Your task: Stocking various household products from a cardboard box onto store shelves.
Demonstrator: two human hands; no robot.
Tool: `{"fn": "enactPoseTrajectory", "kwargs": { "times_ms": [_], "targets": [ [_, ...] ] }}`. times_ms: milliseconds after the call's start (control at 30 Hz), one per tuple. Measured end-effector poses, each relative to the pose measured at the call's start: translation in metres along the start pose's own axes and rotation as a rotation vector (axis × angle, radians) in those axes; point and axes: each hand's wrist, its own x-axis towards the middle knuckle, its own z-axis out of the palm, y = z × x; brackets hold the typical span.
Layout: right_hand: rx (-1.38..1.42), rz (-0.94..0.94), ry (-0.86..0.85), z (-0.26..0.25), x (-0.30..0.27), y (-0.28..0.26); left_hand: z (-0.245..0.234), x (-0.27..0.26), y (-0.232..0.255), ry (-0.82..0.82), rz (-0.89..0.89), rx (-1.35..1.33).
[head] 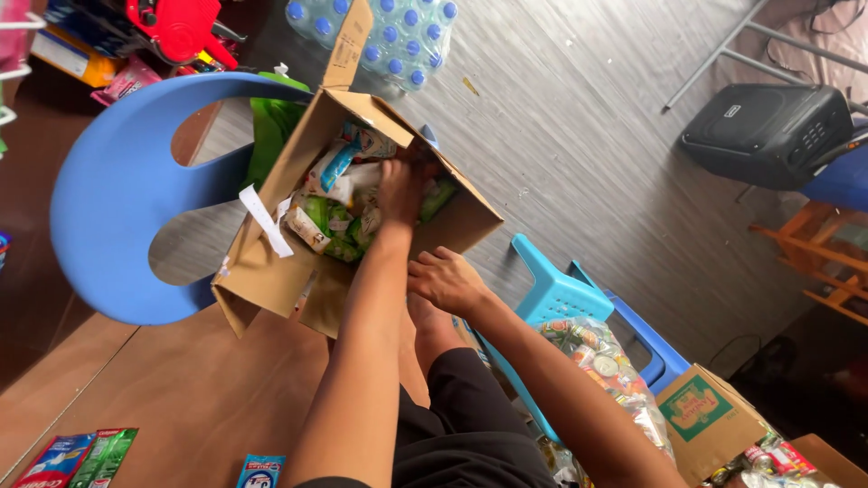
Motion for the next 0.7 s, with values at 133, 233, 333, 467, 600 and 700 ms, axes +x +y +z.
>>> {"fn": "enactPoseTrajectory", "kwargs": {
  "times_ms": [133,233,333,467,600,700],
  "targets": [
    [0.04,0.028,-0.039,0.007,-0.003,0.0,-0.008,-0.022,-0.027,-0.066,-0.07,0.17],
    [0.066,0.016,0.066,0.006,-0.001,0.001,-0.029,-0.033,-0.033,-0.107,-0.102,0.126],
    [0.029,-0.001,0.094,0.005,0.002,-0.001,-0.063,-0.035,-0.025,-0.102,-0.114,-0.093],
    [0.054,0.017,0.069,0.002,0.002,-0.002,-0.035,-0.014,-0.026,-0.127,-0.146,-0.253],
    [0.045,0.023,0.07,0.001,-0.003,-0.002,-0.018,-0.005,-0.018,-0.046,-0.128,-0.279],
    [0.04,0.024,0.063,0.001,-0.004,-0.003,-0.043,-0.015,-0.01,0.287,-0.105,0.102]
  ]
}}
